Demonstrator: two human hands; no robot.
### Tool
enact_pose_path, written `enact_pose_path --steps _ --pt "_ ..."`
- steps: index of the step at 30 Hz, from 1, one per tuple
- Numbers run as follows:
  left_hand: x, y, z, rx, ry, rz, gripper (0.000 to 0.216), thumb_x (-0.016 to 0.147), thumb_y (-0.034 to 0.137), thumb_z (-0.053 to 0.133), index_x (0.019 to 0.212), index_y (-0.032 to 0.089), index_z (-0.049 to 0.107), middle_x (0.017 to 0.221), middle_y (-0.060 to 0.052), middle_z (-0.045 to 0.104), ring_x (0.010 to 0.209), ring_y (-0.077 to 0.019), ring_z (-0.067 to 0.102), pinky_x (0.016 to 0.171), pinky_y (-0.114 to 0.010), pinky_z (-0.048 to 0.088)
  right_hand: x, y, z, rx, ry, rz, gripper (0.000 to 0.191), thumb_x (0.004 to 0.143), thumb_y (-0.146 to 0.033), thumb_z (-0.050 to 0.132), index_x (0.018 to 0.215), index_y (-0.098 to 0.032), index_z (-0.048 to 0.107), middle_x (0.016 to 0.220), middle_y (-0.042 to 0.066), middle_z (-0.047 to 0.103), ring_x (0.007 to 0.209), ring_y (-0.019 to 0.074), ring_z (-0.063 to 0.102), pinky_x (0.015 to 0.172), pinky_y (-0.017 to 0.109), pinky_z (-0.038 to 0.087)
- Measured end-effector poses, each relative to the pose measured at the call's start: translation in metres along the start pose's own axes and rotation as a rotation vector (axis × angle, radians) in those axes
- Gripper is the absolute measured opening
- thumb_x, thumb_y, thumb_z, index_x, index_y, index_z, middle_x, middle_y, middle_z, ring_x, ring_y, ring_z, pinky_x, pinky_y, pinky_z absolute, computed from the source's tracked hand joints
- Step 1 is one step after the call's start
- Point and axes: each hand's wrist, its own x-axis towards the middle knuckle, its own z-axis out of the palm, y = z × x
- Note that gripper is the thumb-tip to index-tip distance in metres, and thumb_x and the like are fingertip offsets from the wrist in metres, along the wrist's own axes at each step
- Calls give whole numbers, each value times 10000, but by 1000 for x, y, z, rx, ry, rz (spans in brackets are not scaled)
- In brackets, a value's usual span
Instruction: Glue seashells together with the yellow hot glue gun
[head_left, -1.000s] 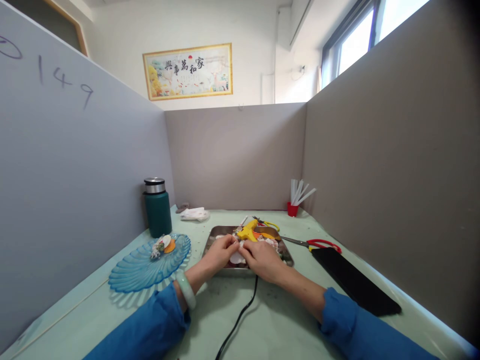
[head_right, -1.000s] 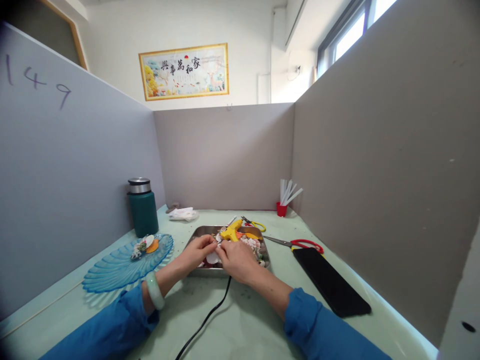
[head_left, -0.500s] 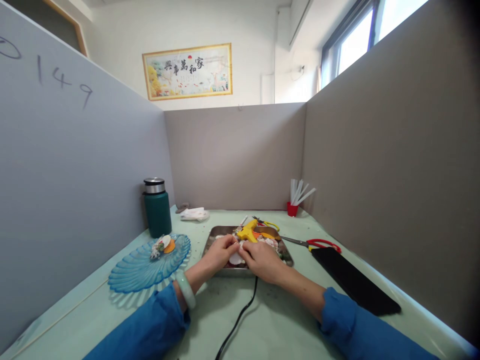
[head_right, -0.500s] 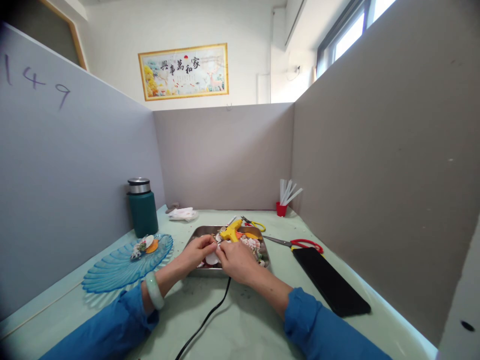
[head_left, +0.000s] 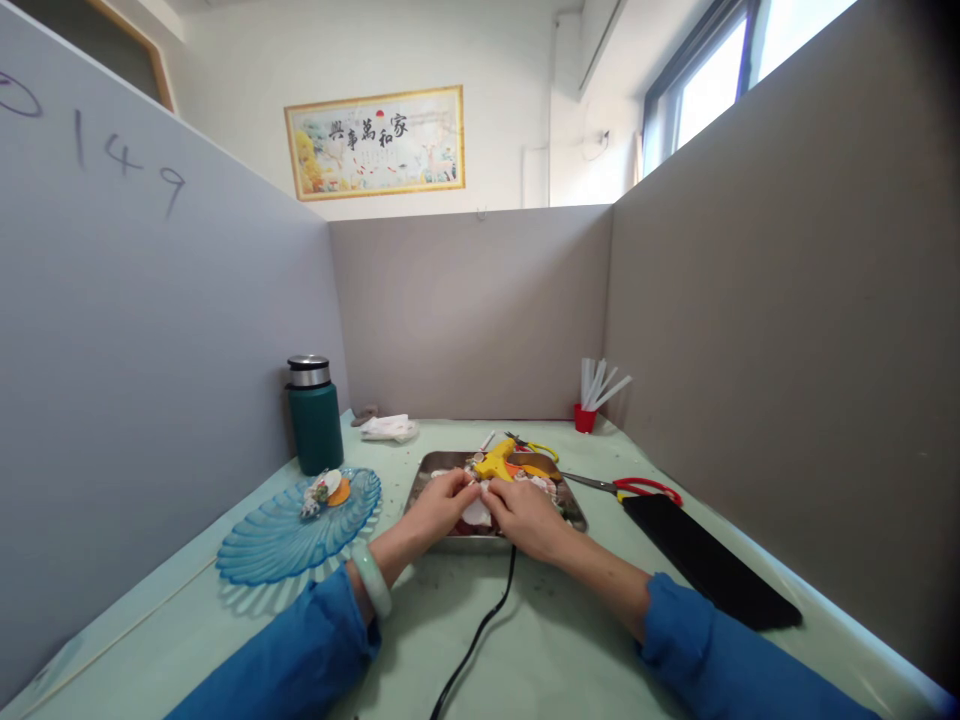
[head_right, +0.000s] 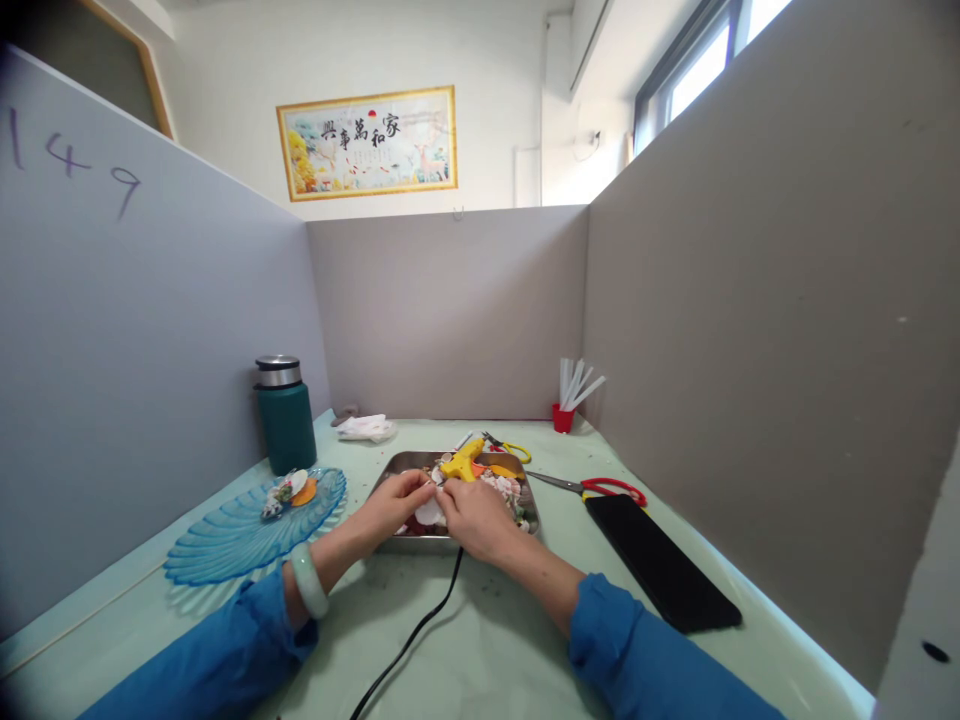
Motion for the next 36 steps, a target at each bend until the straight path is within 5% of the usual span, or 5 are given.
enact_pose_path --steps 36 --pt "2 -7 0 97 -22 39 279 762 417 457 701 151 515 599 17 506 542 -105 451 480 -203 329 4 6 6 59 82 -10 380 912 -382 329 705 -181 576 668 18 613 630 117 519 555 237 240"
